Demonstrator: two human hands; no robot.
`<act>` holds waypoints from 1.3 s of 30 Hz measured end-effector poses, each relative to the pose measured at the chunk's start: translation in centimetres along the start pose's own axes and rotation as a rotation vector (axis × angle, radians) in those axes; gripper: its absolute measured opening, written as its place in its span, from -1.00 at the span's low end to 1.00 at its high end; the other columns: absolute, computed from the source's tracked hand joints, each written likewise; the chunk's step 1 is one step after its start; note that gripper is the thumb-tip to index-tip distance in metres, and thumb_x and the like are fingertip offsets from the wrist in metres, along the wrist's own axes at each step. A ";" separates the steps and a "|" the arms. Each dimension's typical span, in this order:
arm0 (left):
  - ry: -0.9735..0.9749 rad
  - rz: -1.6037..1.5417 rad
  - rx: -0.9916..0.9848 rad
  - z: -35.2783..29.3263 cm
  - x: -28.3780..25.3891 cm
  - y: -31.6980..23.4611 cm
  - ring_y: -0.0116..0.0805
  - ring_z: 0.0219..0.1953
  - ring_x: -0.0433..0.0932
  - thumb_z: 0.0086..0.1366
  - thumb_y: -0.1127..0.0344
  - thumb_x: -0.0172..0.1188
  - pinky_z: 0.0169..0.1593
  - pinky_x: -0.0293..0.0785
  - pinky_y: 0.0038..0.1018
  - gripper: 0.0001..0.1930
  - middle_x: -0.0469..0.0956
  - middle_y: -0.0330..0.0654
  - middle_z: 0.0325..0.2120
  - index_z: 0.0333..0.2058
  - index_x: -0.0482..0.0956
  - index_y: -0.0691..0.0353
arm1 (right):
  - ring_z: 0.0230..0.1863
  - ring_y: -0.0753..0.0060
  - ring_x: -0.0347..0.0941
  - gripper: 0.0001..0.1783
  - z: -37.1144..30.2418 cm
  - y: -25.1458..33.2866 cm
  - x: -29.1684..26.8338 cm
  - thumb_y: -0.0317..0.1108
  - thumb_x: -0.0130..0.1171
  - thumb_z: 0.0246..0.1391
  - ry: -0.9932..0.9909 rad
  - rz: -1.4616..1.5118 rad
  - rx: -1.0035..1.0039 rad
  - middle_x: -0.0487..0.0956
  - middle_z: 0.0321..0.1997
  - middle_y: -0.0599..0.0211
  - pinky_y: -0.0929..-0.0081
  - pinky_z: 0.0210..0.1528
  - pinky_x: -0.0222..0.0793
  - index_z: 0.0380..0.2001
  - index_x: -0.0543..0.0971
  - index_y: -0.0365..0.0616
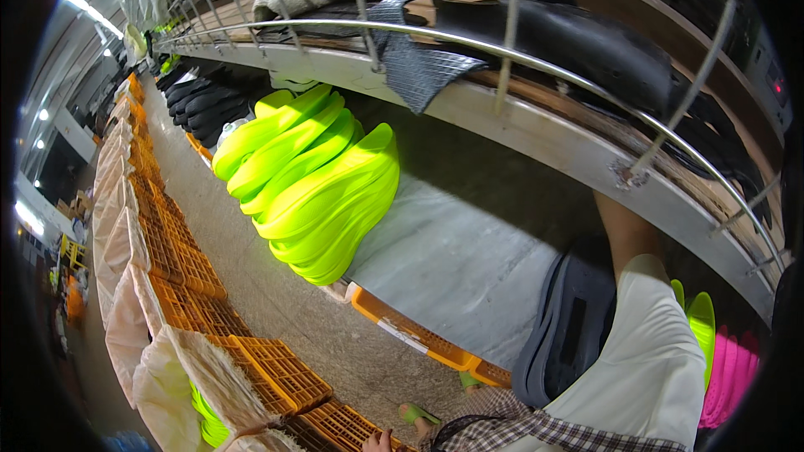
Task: The person picks up stacks of grey and neon green slippers from a shelf, inspects them, and places them into large fabric bins. They also handle black slippers, moving them between bins and a metal pot.
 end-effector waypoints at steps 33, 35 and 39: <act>0.180 -0.202 0.325 3.8 -9.9 0.4 0.01 0.05 0.36 0.24 0.15 0.12 0.08 0.33 -0.19 -0.45 0.36 0.04 0.03 0.15 0.24 0.22 | -0.49 0.39 0.54 -0.71 -29.0 13.5 -2.5 -0.27 0.12 -0.08 0.496 0.664 0.549 0.60 -0.33 0.28 0.62 -0.55 0.52 -0.28 0.50 -0.20; 0.015 -0.485 0.544 3.8 -12.5 -1.0 -0.04 0.16 0.27 0.22 0.18 0.15 0.17 0.26 -0.27 -0.45 0.28 0.04 0.11 0.13 0.25 0.24 | -0.31 0.27 0.58 -0.58 -36.9 16.0 -2.7 -0.35 0.05 -0.17 0.622 0.508 0.699 0.58 -0.16 0.19 0.45 -0.55 0.55 -0.14 0.46 -0.21; 0.147 -1.289 0.582 2.5 -16.1 -4.3 -0.11 0.31 0.05 0.15 0.23 0.27 0.24 0.17 -0.22 -0.19 -0.01 -0.07 0.29 0.28 -0.01 0.17 | -0.10 0.13 0.51 -0.20 -48.6 16.9 1.3 -0.54 -0.01 -0.29 0.819 0.509 0.511 0.47 0.03 0.05 0.28 -0.15 0.51 0.20 0.23 -0.17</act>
Point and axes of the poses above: each hand's wrist, its own z-axis towards the middle knuckle, its own x-axis out of the palm, y = z × x, the point moved 1 cm from there along z, towards the middle knuckle
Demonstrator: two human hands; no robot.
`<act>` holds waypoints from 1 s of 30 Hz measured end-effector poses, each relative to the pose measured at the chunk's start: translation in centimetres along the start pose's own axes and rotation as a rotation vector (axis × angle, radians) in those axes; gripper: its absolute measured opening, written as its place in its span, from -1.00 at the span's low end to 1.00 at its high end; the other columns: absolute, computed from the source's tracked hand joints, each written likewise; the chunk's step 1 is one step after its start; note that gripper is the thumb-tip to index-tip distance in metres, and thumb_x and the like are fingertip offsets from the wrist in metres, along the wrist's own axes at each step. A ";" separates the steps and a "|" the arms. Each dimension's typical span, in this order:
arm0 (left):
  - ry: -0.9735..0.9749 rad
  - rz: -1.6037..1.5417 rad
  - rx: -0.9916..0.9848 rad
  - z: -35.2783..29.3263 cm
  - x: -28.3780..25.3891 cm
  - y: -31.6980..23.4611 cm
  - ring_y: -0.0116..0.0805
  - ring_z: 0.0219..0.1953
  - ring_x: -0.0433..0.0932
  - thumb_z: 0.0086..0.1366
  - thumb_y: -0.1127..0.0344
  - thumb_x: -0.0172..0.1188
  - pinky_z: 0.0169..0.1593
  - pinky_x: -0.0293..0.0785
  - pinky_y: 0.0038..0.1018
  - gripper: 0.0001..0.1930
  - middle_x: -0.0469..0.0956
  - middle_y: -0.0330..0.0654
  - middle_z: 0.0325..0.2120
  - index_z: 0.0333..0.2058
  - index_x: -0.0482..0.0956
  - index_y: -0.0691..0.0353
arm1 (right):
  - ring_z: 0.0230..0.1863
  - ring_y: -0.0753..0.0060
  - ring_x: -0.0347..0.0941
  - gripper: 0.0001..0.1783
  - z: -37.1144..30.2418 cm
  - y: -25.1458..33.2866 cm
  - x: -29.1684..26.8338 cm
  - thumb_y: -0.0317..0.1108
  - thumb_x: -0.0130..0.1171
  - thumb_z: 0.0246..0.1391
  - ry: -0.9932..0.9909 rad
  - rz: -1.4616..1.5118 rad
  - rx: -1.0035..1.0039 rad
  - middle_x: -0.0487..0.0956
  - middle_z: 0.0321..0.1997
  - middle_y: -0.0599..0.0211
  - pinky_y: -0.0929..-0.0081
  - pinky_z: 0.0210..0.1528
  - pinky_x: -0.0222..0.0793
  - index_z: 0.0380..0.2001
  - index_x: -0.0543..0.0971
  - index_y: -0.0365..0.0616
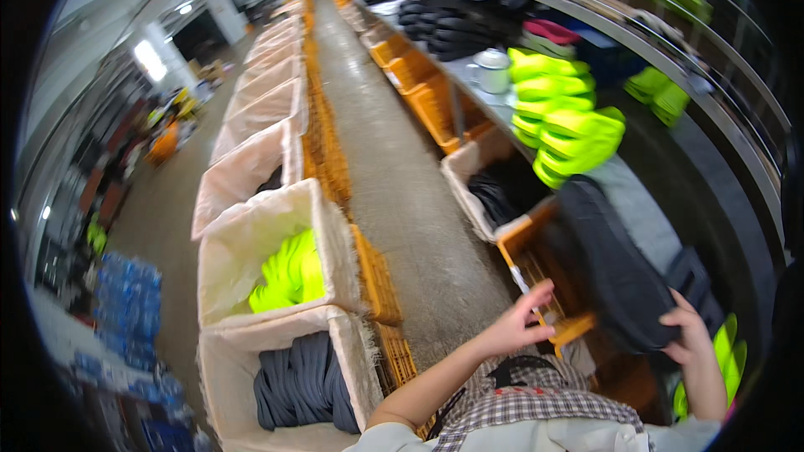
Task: The person picks up stacks of grey and neon green slippers from a shelf, inspects them, and places them into large fabric bins. They also handle black slippers, moving them between bins and a metal pot.
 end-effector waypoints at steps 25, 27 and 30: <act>-0.087 -0.971 0.138 -2.1 -6.3 2.6 -0.19 0.10 0.37 0.15 -0.10 0.18 0.15 0.33 -0.27 -0.29 0.37 -0.12 0.09 0.15 0.27 0.25 | 0.25 0.37 0.05 -0.54 3.8 -12.2 12.6 -0.45 0.21 -0.04 0.572 -0.169 -0.287 0.19 0.19 0.19 0.37 0.30 -0.10 -0.11 0.22 -0.10; -0.143 -0.962 0.111 -2.2 -6.1 2.8 -0.19 0.10 0.37 0.14 -0.12 0.19 0.16 0.32 -0.27 -0.27 0.37 -0.12 0.09 0.14 0.27 0.25 | 0.09 0.49 0.17 -0.56 3.7 -12.1 12.5 -0.51 0.16 -0.05 0.561 -0.058 -0.201 0.27 0.02 0.35 0.44 0.20 0.06 -0.11 0.22 -0.09; -0.157 -1.013 0.090 -2.1 -5.8 3.1 -0.19 0.11 0.36 0.13 -0.11 0.20 0.18 0.30 -0.26 -0.28 0.38 -0.13 0.09 0.14 0.27 0.24 | 0.09 0.51 0.18 -0.57 3.7 -12.2 12.4 -0.53 0.14 -0.04 0.514 -0.085 -0.173 0.28 0.02 0.35 0.48 0.17 0.10 -0.12 0.23 -0.09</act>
Point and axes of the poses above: each hand's wrist, its own z-axis towards the middle knuckle, its own x-axis out of the palm, y = z × x, the point moved 1 cm from there along z, towards the middle knuckle
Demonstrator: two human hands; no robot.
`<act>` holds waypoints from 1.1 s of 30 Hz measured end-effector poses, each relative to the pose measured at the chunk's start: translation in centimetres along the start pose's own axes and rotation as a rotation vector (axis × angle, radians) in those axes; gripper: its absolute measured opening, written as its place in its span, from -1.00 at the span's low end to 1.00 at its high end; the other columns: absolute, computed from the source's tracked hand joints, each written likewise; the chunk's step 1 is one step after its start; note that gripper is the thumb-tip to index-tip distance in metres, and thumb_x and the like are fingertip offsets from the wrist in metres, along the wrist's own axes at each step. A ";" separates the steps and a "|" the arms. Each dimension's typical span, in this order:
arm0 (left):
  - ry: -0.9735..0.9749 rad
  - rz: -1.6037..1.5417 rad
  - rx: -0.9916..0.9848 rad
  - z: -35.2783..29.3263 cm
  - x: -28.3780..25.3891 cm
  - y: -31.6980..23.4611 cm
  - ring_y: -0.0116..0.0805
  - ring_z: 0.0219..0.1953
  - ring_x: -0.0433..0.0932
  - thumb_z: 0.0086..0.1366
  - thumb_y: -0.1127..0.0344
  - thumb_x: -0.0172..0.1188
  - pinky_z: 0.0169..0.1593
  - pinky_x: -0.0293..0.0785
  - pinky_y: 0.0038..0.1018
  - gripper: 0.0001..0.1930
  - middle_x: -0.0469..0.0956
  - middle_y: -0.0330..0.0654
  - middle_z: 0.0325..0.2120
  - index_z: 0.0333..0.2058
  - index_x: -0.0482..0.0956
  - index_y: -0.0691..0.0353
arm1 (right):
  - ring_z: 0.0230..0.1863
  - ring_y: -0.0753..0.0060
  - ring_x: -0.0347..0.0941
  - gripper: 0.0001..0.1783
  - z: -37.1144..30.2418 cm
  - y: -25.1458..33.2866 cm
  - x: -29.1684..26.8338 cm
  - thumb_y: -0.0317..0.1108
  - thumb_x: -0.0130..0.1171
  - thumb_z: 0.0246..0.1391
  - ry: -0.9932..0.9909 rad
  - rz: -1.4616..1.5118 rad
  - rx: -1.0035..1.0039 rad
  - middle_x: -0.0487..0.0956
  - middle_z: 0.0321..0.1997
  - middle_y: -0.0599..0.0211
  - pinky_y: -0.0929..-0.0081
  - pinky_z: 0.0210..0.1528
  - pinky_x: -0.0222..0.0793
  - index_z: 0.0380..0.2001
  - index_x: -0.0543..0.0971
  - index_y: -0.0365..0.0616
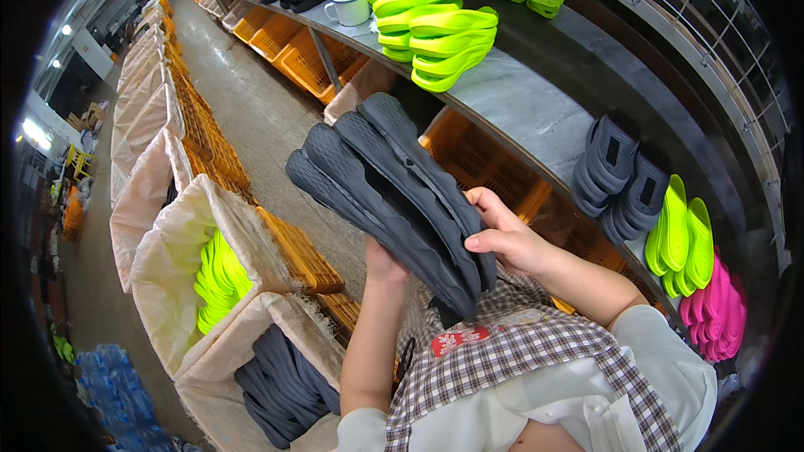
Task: The person picks up stacks of grey and neon green slippers from a shelf, inspects them, and places them into large fabric bins. They also handle black slippers, moving them between bins and a metal pot.
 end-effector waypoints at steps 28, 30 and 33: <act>-0.037 -0.003 0.038 -1.0 -0.4 0.5 -0.20 0.09 0.39 0.10 -0.05 0.27 0.17 0.33 -0.24 -0.31 0.40 -0.13 0.07 0.10 0.33 0.26 | 0.38 0.26 -0.09 -0.28 -0.5 -2.1 -1.1 -0.32 0.08 0.07 0.011 -0.085 -0.076 0.08 0.31 0.12 0.33 0.34 -0.12 0.24 0.02 -0.17; -0.043 0.043 0.032 -1.1 -0.3 0.3 -0.23 0.11 0.36 0.08 -0.09 0.28 0.19 0.29 -0.27 -0.28 0.38 -0.18 0.09 0.10 0.33 0.24 | 0.38 0.26 -0.10 -0.30 -0.5 -2.0 -1.0 -0.24 0.01 0.15 0.018 -0.033 -0.063 0.07 0.32 0.12 0.32 0.34 -0.12 0.28 -0.01 -0.18; -0.052 0.056 0.039 -1.3 -0.3 0.3 -0.22 0.11 0.36 0.07 -0.08 0.29 0.19 0.29 -0.27 -0.29 0.38 -0.18 0.09 0.10 0.33 0.23 | 0.34 0.30 -0.02 -0.38 -0.5 -1.9 -0.9 -0.14 -0.11 0.26 0.005 0.025 -0.030 0.11 0.30 0.18 0.32 0.33 -0.08 0.27 0.04 -0.19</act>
Point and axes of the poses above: each hand's wrist, its own z-axis towards the middle knuckle, its own x-axis out of the palm, y = z × x, the point moved 1 cm from there along z, towards the middle knuckle
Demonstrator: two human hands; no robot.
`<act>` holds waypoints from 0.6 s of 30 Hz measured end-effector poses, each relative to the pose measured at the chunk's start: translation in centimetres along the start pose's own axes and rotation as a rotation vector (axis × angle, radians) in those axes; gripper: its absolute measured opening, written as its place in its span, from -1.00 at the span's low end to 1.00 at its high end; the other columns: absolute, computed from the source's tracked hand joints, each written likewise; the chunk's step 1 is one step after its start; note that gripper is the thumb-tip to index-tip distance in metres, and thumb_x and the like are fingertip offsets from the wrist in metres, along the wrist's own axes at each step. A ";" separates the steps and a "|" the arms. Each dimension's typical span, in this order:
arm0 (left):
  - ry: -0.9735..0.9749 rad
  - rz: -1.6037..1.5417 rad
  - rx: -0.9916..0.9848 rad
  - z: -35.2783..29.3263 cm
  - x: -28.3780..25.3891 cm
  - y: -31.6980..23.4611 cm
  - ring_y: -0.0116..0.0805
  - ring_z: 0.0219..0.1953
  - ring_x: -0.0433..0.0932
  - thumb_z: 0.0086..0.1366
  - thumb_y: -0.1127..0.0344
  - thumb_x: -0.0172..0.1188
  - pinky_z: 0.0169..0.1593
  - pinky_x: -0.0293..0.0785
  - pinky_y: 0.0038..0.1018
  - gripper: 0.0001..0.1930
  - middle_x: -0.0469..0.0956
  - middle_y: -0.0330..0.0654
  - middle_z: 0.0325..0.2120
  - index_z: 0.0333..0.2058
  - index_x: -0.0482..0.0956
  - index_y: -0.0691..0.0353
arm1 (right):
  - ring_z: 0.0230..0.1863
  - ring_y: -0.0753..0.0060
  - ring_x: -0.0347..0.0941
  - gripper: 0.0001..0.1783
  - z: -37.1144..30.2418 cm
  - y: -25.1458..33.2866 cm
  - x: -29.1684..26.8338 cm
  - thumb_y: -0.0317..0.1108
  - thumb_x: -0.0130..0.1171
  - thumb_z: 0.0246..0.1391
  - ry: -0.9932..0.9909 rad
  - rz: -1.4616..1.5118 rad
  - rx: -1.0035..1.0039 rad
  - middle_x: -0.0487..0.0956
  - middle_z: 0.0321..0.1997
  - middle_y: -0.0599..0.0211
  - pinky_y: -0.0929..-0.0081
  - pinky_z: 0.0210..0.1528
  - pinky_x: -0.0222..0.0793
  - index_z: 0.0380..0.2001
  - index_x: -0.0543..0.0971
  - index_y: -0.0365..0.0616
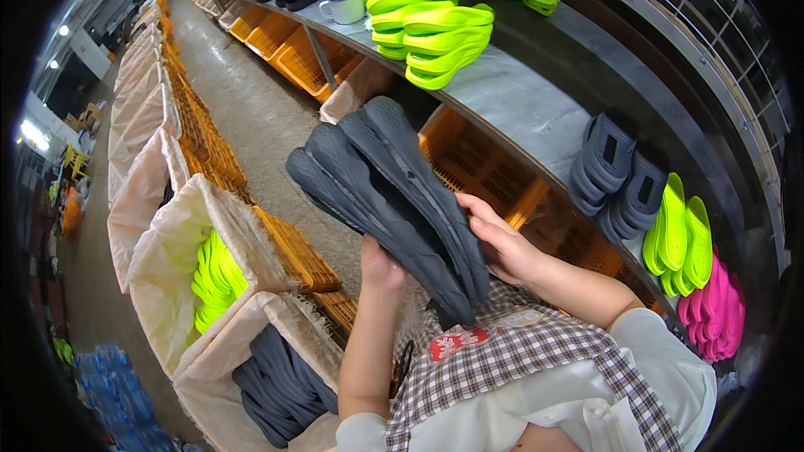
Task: The person picks up stacks of grey and neon green slippers from a shelf, inspects them, and places them into large fabric bins. They also handle black slippers, moving them between bins and a metal pot.
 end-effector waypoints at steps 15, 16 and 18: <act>-0.035 0.049 0.039 -0.1 1.7 -0.4 -0.23 0.10 0.36 0.12 0.02 0.29 0.18 0.29 -0.25 -0.33 0.39 -0.17 0.06 0.12 0.30 0.25 | 0.24 0.42 0.15 -0.34 0.7 1.4 0.7 -0.03 -0.02 0.20 -0.082 0.007 0.007 0.24 0.23 0.25 0.38 0.30 0.03 0.23 0.12 -0.16; -0.027 0.075 0.058 -0.1 1.9 -0.4 -0.23 0.10 0.36 0.13 0.03 0.28 0.17 0.30 -0.25 -0.33 0.39 -0.18 0.06 0.12 0.29 0.25 | 0.25 0.39 0.15 -0.32 0.7 1.7 0.7 -0.07 0.03 0.18 -0.082 -0.031 0.030 0.23 0.23 0.20 0.38 0.28 0.06 0.24 0.10 -0.18; -0.009 0.135 0.107 0.0 2.3 -0.6 -0.24 0.08 0.37 0.15 0.06 0.27 0.15 0.32 -0.26 -0.34 0.38 -0.19 0.05 0.13 0.26 0.25 | 0.25 0.33 0.16 -0.26 0.9 2.5 0.7 -0.16 0.12 0.15 -0.045 -0.098 0.042 0.20 0.23 0.11 0.38 0.26 0.11 0.25 0.04 -0.23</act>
Point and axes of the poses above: each hand's wrist, its own z-axis towards the middle knuckle, its own x-axis out of the palm, y = z × x, the point moved 1 cm from there along z, towards the middle knuckle
